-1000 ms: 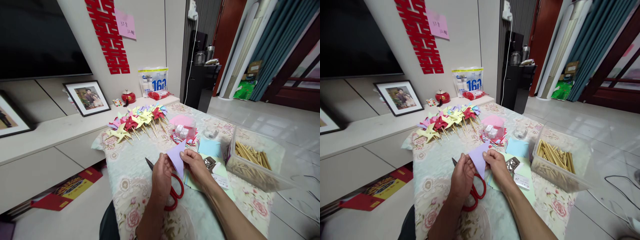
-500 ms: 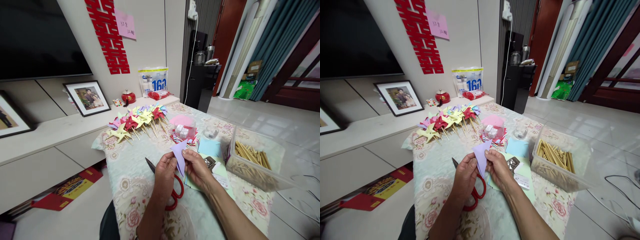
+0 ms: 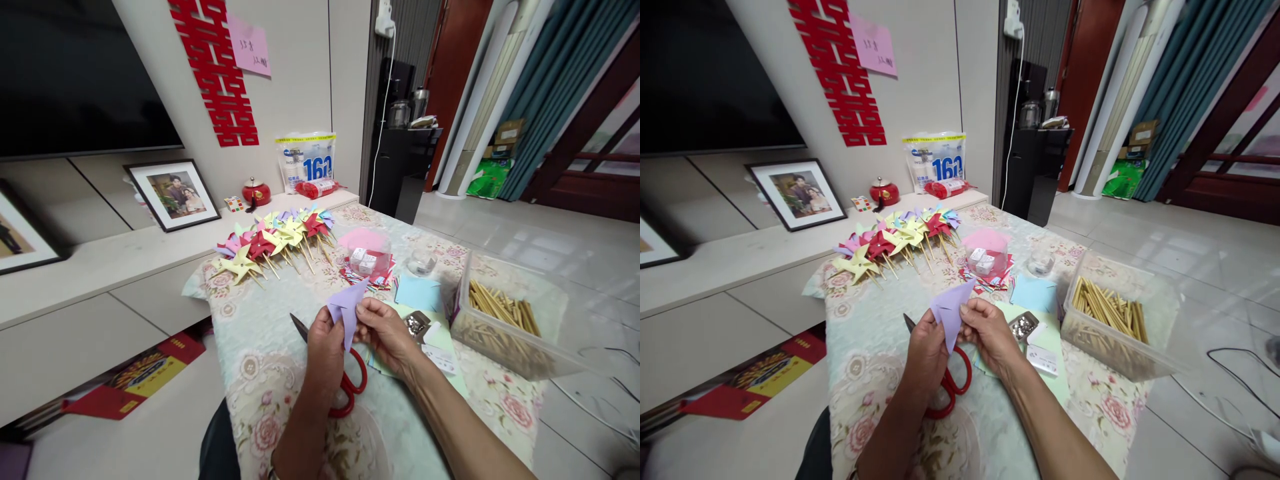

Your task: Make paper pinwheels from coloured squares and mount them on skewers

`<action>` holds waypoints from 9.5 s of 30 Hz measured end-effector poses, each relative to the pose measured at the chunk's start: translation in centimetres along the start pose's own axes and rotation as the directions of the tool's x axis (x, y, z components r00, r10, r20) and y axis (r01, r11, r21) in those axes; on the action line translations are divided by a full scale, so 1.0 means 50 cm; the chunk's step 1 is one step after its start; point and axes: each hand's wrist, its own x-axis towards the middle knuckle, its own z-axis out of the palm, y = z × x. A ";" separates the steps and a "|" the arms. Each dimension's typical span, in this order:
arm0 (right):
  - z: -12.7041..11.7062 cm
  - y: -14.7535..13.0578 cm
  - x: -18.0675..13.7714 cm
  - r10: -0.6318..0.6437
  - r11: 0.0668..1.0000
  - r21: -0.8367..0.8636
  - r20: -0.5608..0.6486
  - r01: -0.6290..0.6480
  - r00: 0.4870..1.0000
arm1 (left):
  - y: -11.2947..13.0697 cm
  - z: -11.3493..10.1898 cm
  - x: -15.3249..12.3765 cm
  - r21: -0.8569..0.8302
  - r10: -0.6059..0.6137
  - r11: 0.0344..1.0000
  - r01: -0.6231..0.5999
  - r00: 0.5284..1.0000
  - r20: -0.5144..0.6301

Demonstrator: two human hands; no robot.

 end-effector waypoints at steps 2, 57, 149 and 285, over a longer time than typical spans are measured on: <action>0.000 0.001 0.001 -0.015 0.999 -0.046 -0.024 0.014 1.000 | -0.004 -0.002 0.001 0.005 0.014 1.000 -0.013 1.000 -0.021; -0.010 -0.019 -0.003 -0.068 0.983 -0.174 -0.064 0.056 0.996 | -0.001 -0.028 0.005 0.313 0.278 0.935 -0.170 0.897 -0.343; -0.028 -0.009 0.000 -0.511 0.557 -0.768 -0.018 0.315 0.860 | 0.009 -0.020 0.000 0.047 0.117 0.993 -0.110 0.968 -0.223; -0.003 -0.009 -0.016 -0.312 0.575 -0.782 0.064 0.242 0.948 | 0.015 0.006 -0.019 0.009 -0.004 1.000 0.005 0.982 -0.189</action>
